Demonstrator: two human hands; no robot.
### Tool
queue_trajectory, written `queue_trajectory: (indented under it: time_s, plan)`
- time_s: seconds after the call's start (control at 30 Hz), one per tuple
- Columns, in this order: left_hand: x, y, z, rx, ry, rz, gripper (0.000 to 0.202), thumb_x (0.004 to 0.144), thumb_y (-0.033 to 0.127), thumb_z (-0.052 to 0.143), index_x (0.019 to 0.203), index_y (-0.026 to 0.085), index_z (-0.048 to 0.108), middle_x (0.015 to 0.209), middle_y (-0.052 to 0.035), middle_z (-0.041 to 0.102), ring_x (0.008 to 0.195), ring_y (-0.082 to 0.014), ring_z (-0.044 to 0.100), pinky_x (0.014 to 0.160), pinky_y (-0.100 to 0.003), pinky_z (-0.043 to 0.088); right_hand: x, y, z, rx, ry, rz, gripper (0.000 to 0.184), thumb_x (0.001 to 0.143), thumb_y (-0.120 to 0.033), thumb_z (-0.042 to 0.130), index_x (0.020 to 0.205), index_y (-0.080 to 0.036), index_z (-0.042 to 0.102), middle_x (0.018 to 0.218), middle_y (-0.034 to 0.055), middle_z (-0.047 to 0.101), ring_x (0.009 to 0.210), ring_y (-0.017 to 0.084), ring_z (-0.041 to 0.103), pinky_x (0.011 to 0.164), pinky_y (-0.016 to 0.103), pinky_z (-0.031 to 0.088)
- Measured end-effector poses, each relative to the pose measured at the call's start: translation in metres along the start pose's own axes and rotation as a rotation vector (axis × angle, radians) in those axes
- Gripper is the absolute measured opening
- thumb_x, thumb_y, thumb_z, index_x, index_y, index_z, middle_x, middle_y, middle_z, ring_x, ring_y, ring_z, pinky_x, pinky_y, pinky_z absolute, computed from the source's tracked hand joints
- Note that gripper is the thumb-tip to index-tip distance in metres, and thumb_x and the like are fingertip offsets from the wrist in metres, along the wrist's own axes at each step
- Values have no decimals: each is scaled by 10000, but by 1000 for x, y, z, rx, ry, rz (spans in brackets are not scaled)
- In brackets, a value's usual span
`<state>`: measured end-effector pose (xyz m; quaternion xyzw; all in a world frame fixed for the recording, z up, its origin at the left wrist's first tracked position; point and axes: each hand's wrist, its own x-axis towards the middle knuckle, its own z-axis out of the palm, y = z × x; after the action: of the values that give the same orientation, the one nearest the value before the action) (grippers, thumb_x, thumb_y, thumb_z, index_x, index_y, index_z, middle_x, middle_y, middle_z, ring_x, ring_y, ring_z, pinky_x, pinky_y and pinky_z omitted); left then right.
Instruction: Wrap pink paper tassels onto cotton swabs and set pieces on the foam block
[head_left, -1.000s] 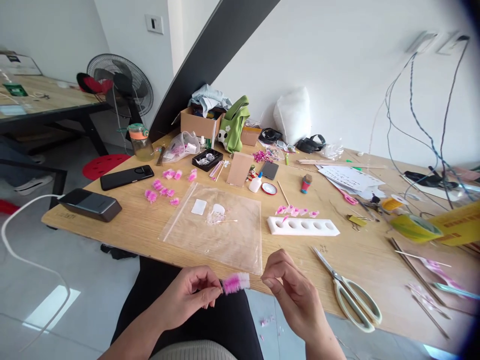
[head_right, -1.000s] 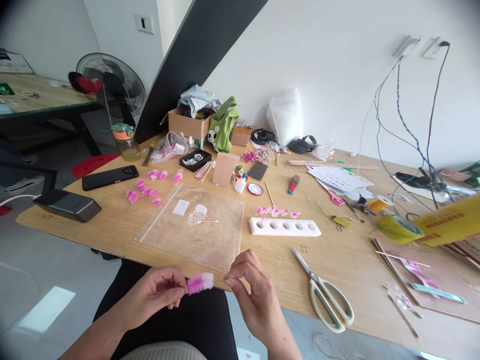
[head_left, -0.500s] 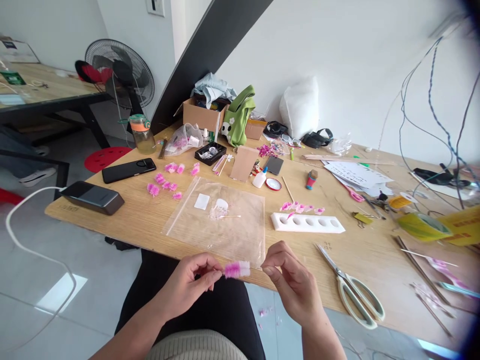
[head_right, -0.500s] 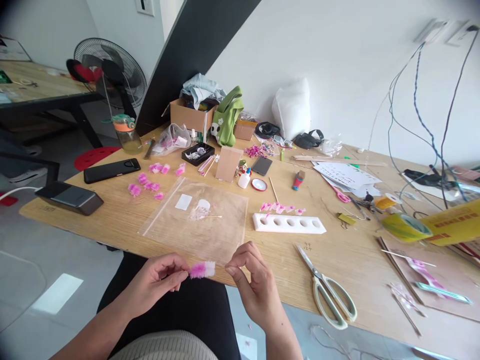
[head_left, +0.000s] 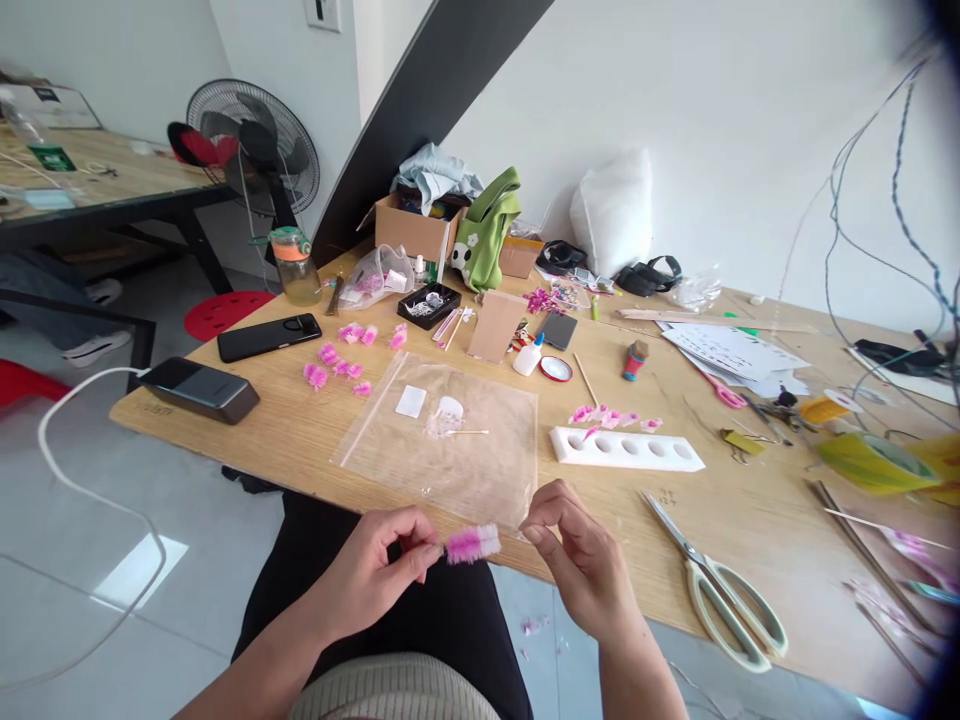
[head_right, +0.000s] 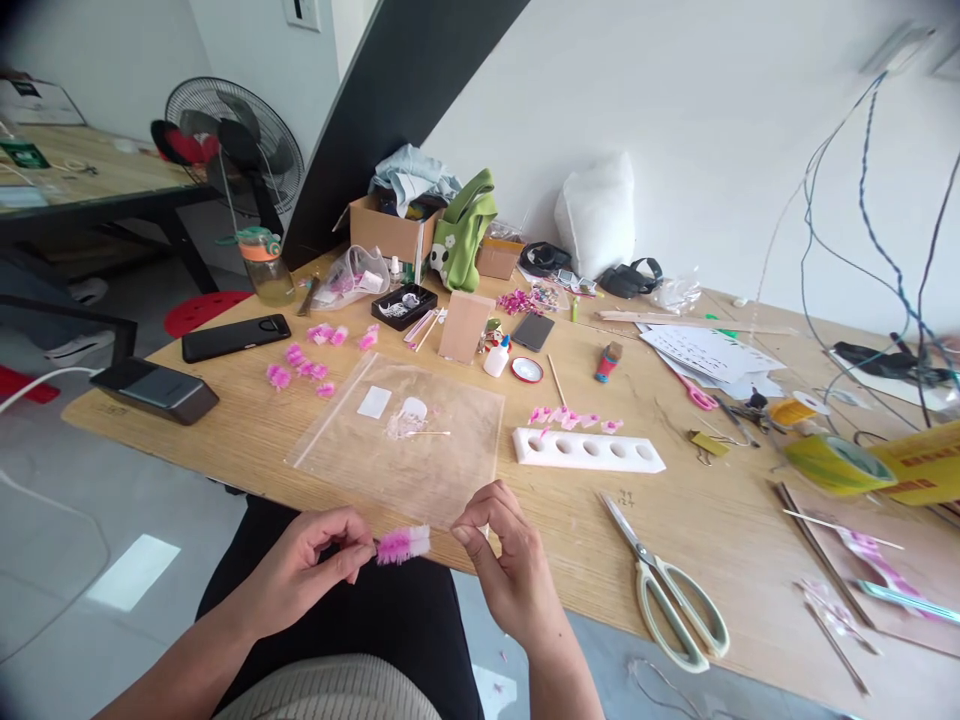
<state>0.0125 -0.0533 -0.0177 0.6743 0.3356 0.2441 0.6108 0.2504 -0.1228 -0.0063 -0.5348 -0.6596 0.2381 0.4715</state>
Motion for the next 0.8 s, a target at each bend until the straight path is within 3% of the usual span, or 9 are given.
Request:
queue_trajectory:
  time_s: [0.23, 0.8]
  plan:
    - [0, -1, -4, -101, -52, -71, 189, 883, 323, 578, 784, 165, 605, 742, -12, 617, 658, -121, 556, 634, -247, 453, 6, 1, 3, 20, -25, 0, 131, 949, -185, 523, 827, -213, 562, 796, 6, 526, 774, 147, 513, 702, 279, 399]
    - [1, -10, -3, -78, 42, -76, 193, 864, 310, 569, 737, 167, 596, 650, 11, 560, 602, -118, 521, 584, -239, 422, 8, 2, 9, 23, -43, 27, 152, 957, -217, 522, 805, -205, 527, 790, -8, 510, 765, 131, 500, 715, 270, 385]
